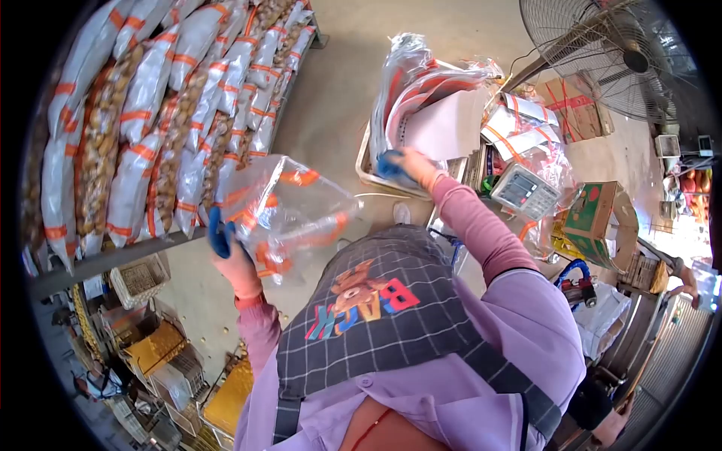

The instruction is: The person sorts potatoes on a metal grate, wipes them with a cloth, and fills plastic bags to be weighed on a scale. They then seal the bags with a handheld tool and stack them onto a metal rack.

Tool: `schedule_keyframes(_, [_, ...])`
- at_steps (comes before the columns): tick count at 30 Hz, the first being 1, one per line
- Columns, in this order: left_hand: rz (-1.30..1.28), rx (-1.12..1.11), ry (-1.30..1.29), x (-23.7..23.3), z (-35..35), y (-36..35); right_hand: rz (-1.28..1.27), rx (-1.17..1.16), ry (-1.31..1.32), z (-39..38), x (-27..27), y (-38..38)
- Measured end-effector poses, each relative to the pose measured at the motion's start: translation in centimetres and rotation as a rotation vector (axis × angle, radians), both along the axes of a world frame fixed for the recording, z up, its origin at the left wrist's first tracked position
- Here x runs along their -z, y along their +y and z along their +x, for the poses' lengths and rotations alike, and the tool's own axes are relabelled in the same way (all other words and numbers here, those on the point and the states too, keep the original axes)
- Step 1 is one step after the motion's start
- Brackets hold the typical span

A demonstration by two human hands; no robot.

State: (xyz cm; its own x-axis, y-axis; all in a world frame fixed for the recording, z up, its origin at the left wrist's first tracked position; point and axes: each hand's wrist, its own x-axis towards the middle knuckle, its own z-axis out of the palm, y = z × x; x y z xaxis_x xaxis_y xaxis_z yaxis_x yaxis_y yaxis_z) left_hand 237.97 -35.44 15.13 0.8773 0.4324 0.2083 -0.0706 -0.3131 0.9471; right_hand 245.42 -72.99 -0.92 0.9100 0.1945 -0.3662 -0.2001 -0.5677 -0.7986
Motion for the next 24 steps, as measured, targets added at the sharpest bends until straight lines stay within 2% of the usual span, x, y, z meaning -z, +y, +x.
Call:
schedule_keyframes(1, [-0.054, 0.000, 0.168, 1.5, -0.7, -0.1, -0.213, 0.216, 0.072, 1.0, -0.7, -2.6])
schedule_keyframes(2, [-0.099, 0.005, 0.340, 2.9, -1.4, -0.3, -0.512, 0.089, -0.008, 1.9, 1.9, -5.1])
schedule_keyframes(3, [-0.097, 0.036, 0.366, 3.4, -2.4, -1.8, -0.810, -0.026, -0.095, 2.8, 5.5, -7.7])
schedule_keyframes(4, [-0.120, 0.104, 0.512, 2.4, -2.9, -3.7, -0.952, -0.178, -0.233, 2.9, 7.2, -10.0])
schedule_keyframes(5, [-0.123, 0.182, 0.459, 2.6, -3.2, -5.7, -1.091, -0.329, -0.361, 2.6, 9.3, -12.1])
schedule_keyframes(6, [-0.168, 0.264, 0.515, 1.9, -3.6, -8.0, -1.090, -0.420, -0.398, 3.1, 14.8, -14.3])
schedule_keyframes(7, [-0.013, 0.430, 0.571, 2.4, -4.0, -8.9, -1.072, -0.379, -0.392, 3.6, 18.8, -16.3])
schedule_keyframes(8, [-0.026, 0.472, 0.644, 1.8, -5.0, -11.2, -1.202, -0.487, -0.437, 3.8, 21.7, -16.9])
schedule_keyframes(9, [0.431, 0.698, 0.504, 0.2, -5.2, -13.6, -1.329, -0.593, -0.492, 4.0, 24.6, -17.5])
schedule_keyframes(10, [0.796, 0.840, 0.529, 8.6, -9.6, -8.8, -1.356, -0.687, -0.442, 4.2, 25.4, -17.7])
schedule_keyframes(11, [1.152, 0.976, 0.483, 16.8, -13.9, -4.2, -1.310, -0.754, -0.376, 4.5, 24.7, -17.0])
schedule_keyframes(12, [0.841, 0.937, 0.488, 11.8, -12.4, -7.5, -1.260, -0.809, -0.325, 4.8, 23.6, -16.4])
schedule_keyframes(14, [0.519, 0.900, 0.493, 2.5, -9.1, -12.8, -1.134, -0.892, -0.254, 5.7, 20.4, -15.3])
schedule_keyframes(15, [0.311, 0.846, 0.611, 0.7, -8.3, -13.0, -1.068, -0.939, -0.209, 6.6, 17.9, -14.4])
schedule_keyframes(17, [0.093, 0.805, 0.722, 0.1, -7.2, -13.5, -0.948, -1.015, -0.124, 7.7, 12.0, -13.0])
schedule_keyframes(19, [0.178, 0.764, 0.661, 0.9, -6.2, -14.0, -0.851, -1.063, -0.049, 8.4, 4.9, -11.3])
schedule_keyframes(20, [0.284, 0.760, 0.560, 3.6, -6.4, -13.0, -0.816, -1.055, -0.035, 8.2, 0.8, -10.3])
schedule_keyframes(21, [0.280, 0.771, 0.555, 5.3, -6.3, -12.5, -0.790, -1.017, -0.050, 7.7, -3.4, -9.2])
schedule_keyframes(22, [0.162, 0.798, 0.665, 6.7, -5.6, -12.5, -0.769, -0.944, -0.090, 7.0, -7.8, -8.2])
schedule_keyframes(23, [0.037, 0.820, 0.770, 8.0, -4.9, -12.9, -0.783, -0.747, -0.142, 5.9, -12.3, -6.9])
schedule_keyframes(24, [-0.144, 0.842, 0.846, 8.8, -4.2, -13.2, -0.648, -0.641, -0.316, 4.2, -16.9, -6.6])
